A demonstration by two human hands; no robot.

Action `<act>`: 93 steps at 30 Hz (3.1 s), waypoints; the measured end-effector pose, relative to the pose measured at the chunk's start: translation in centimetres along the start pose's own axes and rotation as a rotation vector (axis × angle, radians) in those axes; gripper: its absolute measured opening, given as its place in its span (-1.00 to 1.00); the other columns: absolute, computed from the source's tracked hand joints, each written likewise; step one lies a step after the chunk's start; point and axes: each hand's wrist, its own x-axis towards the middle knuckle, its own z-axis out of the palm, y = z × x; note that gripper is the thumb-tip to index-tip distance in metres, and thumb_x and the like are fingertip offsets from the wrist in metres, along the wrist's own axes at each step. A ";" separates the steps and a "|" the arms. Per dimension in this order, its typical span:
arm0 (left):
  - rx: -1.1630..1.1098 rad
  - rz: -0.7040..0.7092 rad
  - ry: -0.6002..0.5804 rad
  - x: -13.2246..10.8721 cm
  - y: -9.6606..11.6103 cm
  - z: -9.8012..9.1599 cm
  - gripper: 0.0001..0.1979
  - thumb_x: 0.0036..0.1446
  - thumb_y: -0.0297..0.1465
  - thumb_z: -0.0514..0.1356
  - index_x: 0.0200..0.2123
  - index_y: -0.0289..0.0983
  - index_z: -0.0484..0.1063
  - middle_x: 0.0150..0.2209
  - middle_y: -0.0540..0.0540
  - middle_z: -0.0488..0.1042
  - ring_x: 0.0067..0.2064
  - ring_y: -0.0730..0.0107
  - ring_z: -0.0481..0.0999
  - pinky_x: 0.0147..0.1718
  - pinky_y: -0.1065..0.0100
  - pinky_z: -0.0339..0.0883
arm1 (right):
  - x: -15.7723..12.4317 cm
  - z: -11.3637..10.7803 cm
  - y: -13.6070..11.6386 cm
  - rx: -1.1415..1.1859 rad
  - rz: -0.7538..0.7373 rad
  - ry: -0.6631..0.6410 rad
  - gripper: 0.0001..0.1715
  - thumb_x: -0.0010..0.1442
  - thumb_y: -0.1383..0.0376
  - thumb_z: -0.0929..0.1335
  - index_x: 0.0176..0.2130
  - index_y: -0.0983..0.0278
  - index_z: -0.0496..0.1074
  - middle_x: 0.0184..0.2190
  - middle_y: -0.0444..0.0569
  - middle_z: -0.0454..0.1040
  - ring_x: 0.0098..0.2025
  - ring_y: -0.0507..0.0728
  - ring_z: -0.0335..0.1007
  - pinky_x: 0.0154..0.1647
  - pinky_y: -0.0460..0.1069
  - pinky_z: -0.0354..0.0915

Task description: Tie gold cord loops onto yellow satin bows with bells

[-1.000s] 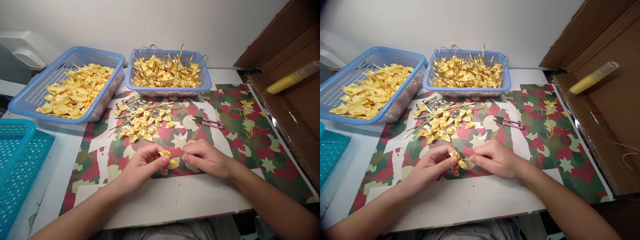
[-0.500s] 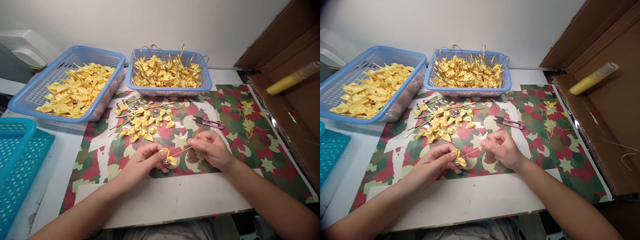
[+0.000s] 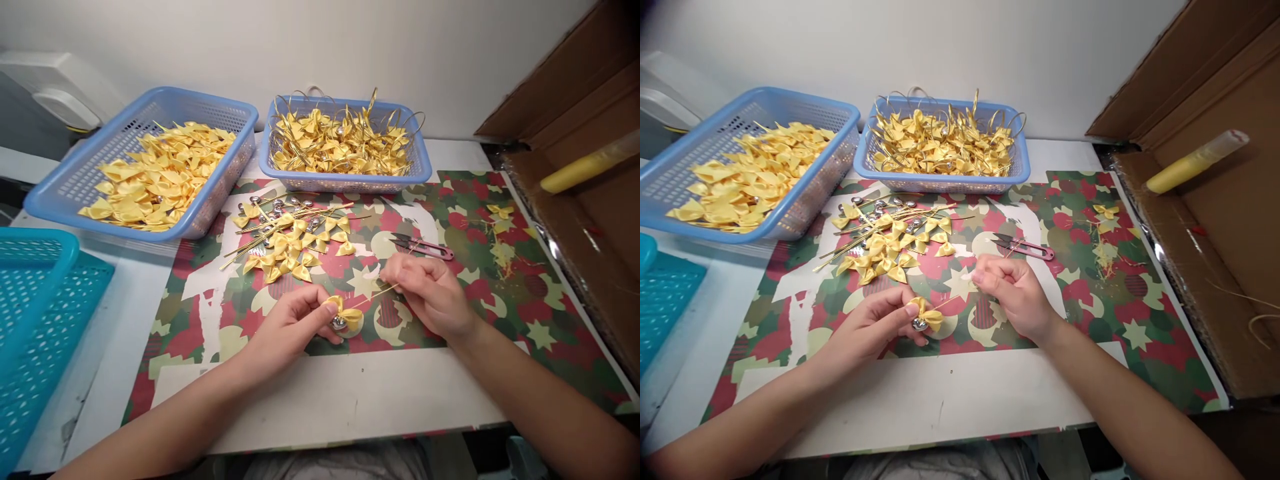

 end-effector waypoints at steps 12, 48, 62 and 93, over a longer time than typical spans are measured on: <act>-0.111 0.038 -0.116 -0.3 -0.5 0.7 -0.71 0.18 -0.18 0.21 -0.22 -0.21 0.20 -0.57 0.12 0.40 -0.58 0.52 0.47 -0.55 0.51 0.33 | -0.6 2.2 0.0 0.433 0.208 -0.268 -0.49 0.31 0.09 0.27 -0.56 0.25 0.04 -0.63 -0.26 -0.02 -0.60 -0.04 0.00 -0.31 -0.04 0.33; 0.184 0.262 -0.044 -0.6 -2.0 0.6 -0.88 0.03 -0.45 0.28 -0.37 -0.28 0.37 -0.43 -0.04 0.49 -0.43 0.48 0.41 -0.41 0.44 0.34 | -1.8 3.1 -0.2 0.247 0.034 0.009 -0.46 0.20 0.28 0.31 -0.65 0.26 -0.04 -0.71 -0.28 -0.11 -0.66 -0.09 -0.17 -0.62 -0.12 0.03; 0.253 0.386 -0.003 -0.6 -2.3 0.3 -0.90 0.07 -0.53 0.22 -0.32 -0.26 0.36 -0.47 0.03 0.44 -0.47 0.57 0.41 -0.47 0.53 0.33 | -1.4 2.3 0.4 0.224 0.036 -0.095 -0.52 0.25 0.22 0.31 -0.60 0.26 0.06 -0.70 -0.27 0.02 -0.65 -0.08 0.00 -0.53 -0.10 0.20; 0.629 0.793 0.194 -0.3 -1.4 -0.2 -0.85 0.05 -0.48 0.34 -0.27 -0.24 0.51 -0.40 0.01 0.56 -0.40 0.52 0.51 -0.43 0.52 0.38 | -2.3 3.5 0.5 -0.616 -0.274 -0.063 -0.89 0.11 0.47 0.37 -0.33 0.28 0.45 -0.52 -0.16 0.49 -0.54 -0.06 0.37 -0.57 -0.17 0.28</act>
